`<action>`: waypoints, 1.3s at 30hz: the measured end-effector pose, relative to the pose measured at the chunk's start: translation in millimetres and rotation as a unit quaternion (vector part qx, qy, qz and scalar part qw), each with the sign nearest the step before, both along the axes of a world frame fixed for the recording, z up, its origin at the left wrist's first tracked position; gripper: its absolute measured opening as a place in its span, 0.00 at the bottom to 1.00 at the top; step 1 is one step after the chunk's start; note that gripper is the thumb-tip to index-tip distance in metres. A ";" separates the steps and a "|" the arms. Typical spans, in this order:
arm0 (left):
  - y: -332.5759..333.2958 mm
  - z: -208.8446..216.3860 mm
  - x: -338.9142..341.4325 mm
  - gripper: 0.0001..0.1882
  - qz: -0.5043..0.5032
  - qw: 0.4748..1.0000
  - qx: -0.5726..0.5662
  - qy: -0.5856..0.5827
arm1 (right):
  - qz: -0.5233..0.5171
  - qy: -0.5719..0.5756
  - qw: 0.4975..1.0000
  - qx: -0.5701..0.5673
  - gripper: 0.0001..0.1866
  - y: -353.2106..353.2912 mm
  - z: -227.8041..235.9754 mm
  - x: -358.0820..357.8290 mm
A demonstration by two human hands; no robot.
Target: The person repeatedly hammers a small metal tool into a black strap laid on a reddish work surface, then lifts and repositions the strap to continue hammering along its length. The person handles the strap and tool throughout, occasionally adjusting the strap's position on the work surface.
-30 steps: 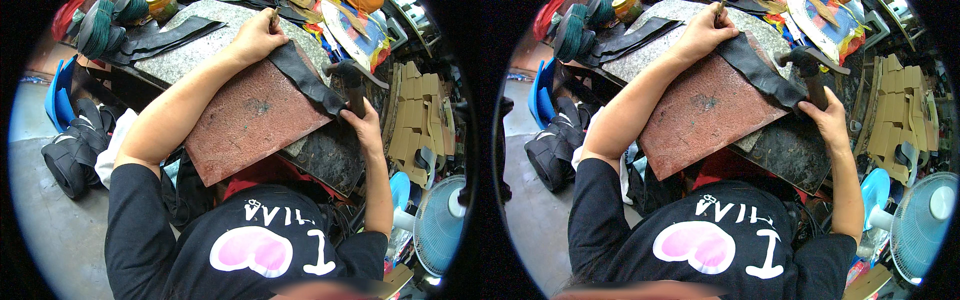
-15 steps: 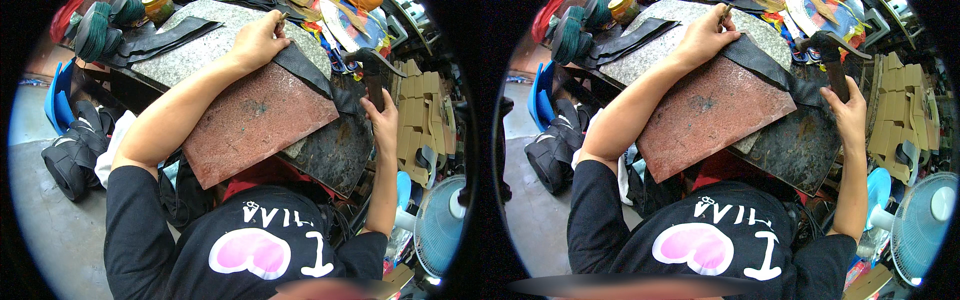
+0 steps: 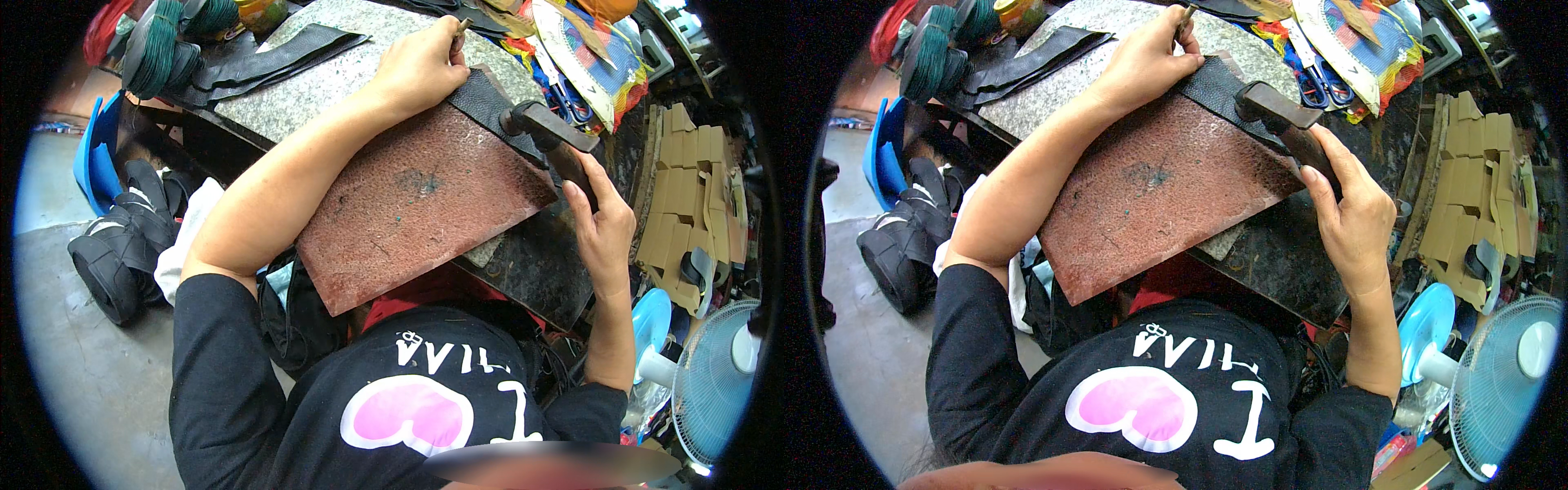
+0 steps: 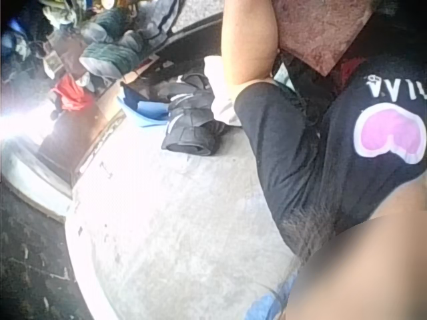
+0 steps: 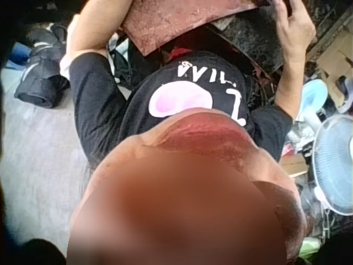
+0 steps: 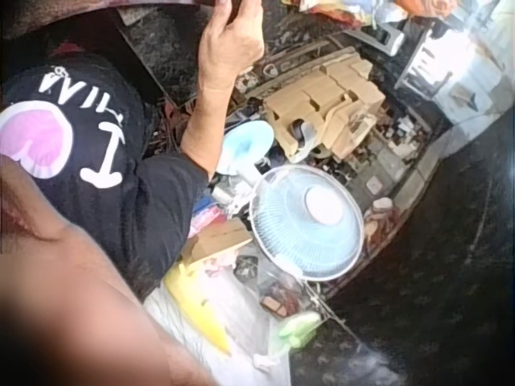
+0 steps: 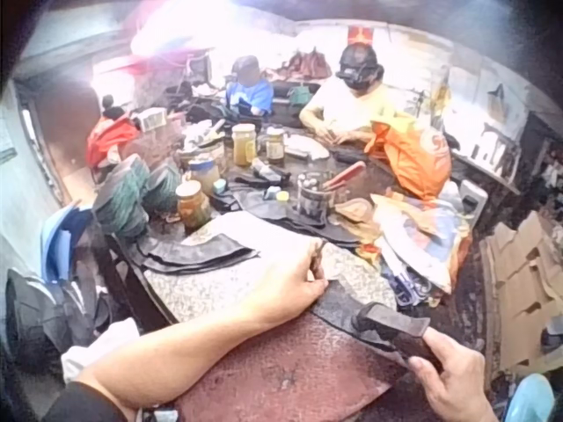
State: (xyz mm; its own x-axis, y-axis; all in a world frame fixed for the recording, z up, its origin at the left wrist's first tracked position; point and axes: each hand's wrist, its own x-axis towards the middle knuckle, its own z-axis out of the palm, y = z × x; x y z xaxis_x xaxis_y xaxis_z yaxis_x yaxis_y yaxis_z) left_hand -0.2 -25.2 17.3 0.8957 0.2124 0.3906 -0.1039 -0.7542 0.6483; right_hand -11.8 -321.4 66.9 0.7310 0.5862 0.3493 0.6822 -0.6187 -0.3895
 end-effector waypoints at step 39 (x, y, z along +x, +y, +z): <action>0.2 4.7 -3.2 0.09 -0.085 0.948 -0.306 -0.007 | -0.011 0.022 1.000 -0.011 0.21 -0.7 -6.5 -2.7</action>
